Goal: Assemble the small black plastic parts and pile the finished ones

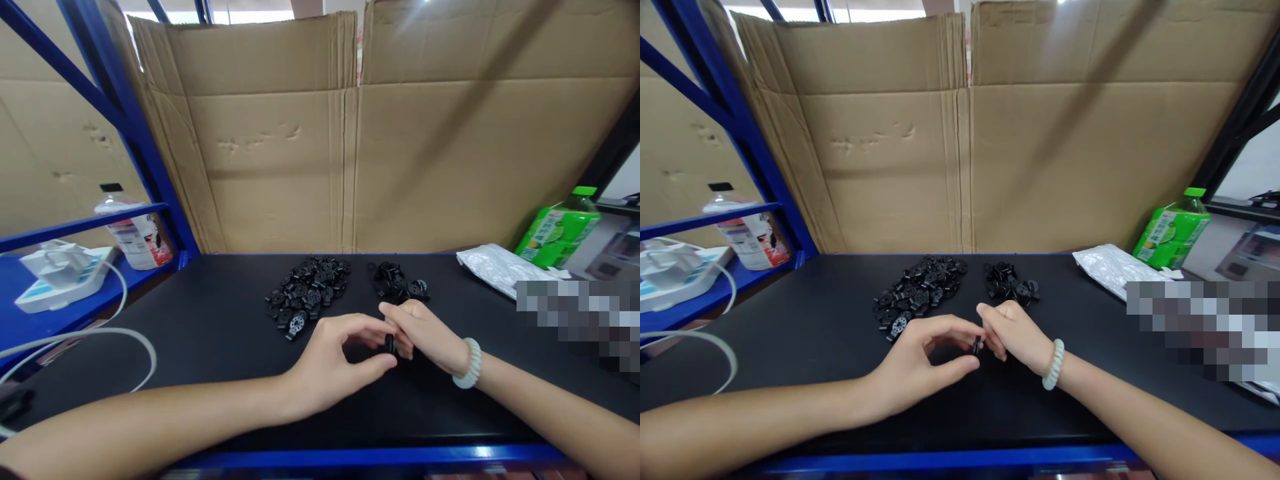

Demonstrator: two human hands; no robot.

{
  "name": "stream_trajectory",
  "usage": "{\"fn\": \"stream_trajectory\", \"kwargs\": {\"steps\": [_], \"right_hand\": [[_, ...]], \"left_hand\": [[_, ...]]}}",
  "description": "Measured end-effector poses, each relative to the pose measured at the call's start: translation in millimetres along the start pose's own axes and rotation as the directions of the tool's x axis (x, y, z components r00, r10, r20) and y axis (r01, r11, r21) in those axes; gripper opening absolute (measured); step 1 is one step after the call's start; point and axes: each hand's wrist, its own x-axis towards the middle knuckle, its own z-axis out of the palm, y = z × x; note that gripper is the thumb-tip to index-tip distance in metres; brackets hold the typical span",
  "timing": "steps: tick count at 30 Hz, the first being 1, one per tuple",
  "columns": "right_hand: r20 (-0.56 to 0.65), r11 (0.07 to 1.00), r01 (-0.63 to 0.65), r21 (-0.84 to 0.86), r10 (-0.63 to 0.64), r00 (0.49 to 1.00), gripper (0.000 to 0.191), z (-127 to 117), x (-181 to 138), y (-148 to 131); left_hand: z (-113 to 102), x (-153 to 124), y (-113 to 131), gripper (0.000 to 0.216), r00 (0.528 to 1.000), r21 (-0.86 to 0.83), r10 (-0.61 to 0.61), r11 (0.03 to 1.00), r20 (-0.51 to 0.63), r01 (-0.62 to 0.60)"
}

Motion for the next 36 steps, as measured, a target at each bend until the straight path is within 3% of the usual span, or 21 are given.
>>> {"fn": "stream_trajectory", "kwargs": {"steps": [2,4,7,10,21,29,36], "right_hand": [[0.05,0.993,-0.088,0.075,0.084,0.995,0.055,-1,-1,-2],[0.173,0.958,-0.179,0.225,0.141,0.975,0.047,-2,-4,-6],[0.404,0.886,-0.265,0.381,0.098,0.909,0.025,-2,-10,-12],[0.5,0.864,-0.292,0.41,0.055,0.864,0.022,0,-14,-15],[0.509,0.845,-0.333,0.417,0.087,0.856,0.033,7,-14,-16],[0.484,0.799,-0.342,0.495,0.073,0.872,0.032,14,-13,-14],[0.465,0.756,-0.368,0.542,0.095,0.88,0.034,15,-12,-12]], "left_hand": [[6,-4,-8,0.026,0.999,-0.096,-0.033,0.995,-0.015,0.031],[6,-7,-15,0.025,0.997,-0.156,-0.07,0.986,-0.031,0.064],[3,-8,-20,0.024,0.993,-0.184,-0.098,0.979,-0.066,0.085],[1,-7,-22,0.022,0.991,-0.164,-0.1,0.983,-0.085,0.085],[4,-5,-20,0.021,0.987,-0.071,-0.096,0.994,-0.128,0.088],[6,-3,-20,0.025,0.995,0.056,0.017,0.998,-0.102,-0.012],[9,1,-23,0.019,0.985,0.098,0.044,0.995,-0.167,-0.028]]}}
